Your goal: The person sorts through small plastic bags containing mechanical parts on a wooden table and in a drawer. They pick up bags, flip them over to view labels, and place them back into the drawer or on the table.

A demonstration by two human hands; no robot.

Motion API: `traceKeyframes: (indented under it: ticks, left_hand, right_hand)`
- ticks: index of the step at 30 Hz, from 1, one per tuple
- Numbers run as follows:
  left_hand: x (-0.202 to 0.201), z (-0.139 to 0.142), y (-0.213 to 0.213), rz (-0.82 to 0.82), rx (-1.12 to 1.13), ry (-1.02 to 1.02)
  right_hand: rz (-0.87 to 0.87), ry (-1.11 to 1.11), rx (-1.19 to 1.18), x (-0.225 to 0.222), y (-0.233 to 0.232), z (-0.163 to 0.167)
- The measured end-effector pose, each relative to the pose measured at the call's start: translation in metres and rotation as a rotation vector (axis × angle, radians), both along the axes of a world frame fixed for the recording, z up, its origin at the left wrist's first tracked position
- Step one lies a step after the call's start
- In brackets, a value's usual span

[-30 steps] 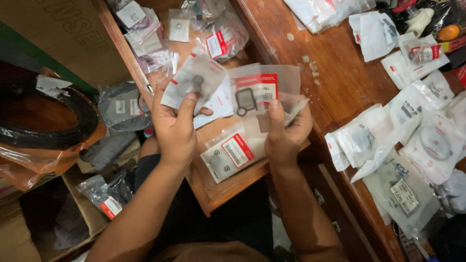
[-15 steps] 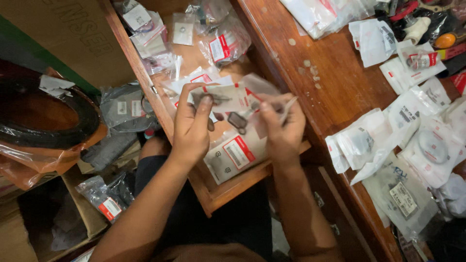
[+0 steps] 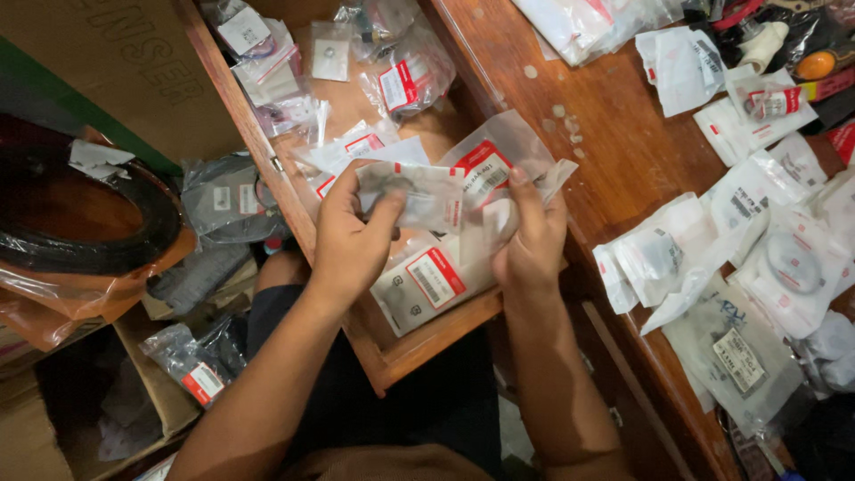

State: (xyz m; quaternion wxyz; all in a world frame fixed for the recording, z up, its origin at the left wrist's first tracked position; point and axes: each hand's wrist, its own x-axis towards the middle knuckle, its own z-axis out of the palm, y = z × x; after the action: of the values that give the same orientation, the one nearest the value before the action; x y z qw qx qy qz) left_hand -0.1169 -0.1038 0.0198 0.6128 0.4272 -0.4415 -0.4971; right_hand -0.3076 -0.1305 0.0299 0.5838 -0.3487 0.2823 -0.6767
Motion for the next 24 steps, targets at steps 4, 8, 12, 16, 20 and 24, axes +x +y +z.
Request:
traceKeyframes:
  ticks: [4, 8, 12, 16, 20, 24]
  left_hand:
    - [0.001, -0.005, -0.001, 0.047, -0.215, -0.117]
    - [0.003, -0.009, -0.002, 0.071, -0.127, -0.177]
    - [0.003, -0.004, -0.001, -0.066, -0.054, -0.035]
    - [-0.001, 0.003, 0.0, 0.106, -0.098, -0.432]
    - [0.0, 0.004, 0.001, -0.023, 0.004, -0.242]
    - [0.002, -0.002, -0.003, -0.132, 0.004, -0.244]
  right_hand:
    - [0.039, -0.002, -0.05, -0.002, 0.001, -0.002]
    - [0.065, -0.057, -0.066, -0.006, -0.002, -0.009]
    - [0.026, -0.1, -0.034, -0.008, -0.002, -0.013]
    - [0.069, -0.097, -0.032, -0.008, -0.001, -0.01]
    - [0.127, -0.168, 0.021, -0.007, 0.0, -0.007]
    - [0.142, -0.214, 0.039, -0.007, -0.002, -0.01]
